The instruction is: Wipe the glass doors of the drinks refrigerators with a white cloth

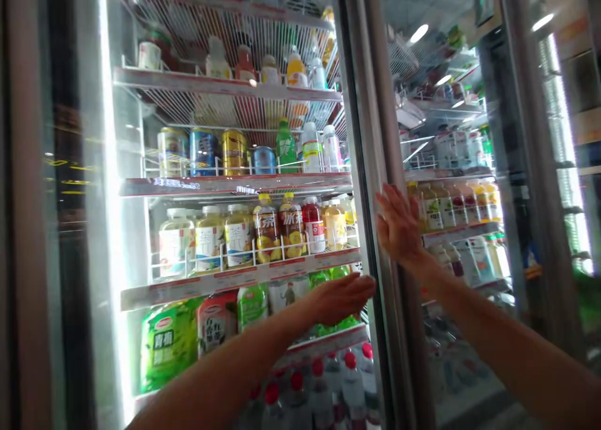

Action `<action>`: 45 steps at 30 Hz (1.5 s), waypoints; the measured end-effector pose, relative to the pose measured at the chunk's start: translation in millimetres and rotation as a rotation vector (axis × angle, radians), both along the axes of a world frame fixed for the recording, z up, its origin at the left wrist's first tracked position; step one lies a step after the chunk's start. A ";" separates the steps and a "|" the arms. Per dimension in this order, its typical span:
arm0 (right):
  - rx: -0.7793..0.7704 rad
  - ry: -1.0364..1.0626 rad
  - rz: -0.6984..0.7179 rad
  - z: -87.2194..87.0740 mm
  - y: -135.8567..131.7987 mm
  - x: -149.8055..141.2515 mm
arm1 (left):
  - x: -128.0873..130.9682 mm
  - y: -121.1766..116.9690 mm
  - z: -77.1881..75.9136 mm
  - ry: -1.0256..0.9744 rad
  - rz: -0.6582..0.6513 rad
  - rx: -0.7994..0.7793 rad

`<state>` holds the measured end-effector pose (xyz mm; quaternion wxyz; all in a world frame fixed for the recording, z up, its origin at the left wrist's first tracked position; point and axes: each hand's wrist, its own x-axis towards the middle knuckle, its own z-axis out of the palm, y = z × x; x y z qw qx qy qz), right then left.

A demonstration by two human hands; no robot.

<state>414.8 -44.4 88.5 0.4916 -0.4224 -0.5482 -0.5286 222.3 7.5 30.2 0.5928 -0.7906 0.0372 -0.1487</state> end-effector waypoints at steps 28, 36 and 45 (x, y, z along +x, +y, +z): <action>-0.076 -0.111 0.228 -37.6 24.6 -130.2 | -187.1 -8.8 7.1 -0.534 0.139 -0.003; -0.048 -0.162 0.301 -35.6 31.5 -183.2 | -225.0 -15.3 -27.4 -0.319 0.144 -0.045; -0.024 -0.237 0.335 -52.5 44.2 -230.9 | -267.2 -12.5 -17.5 -0.833 0.144 0.010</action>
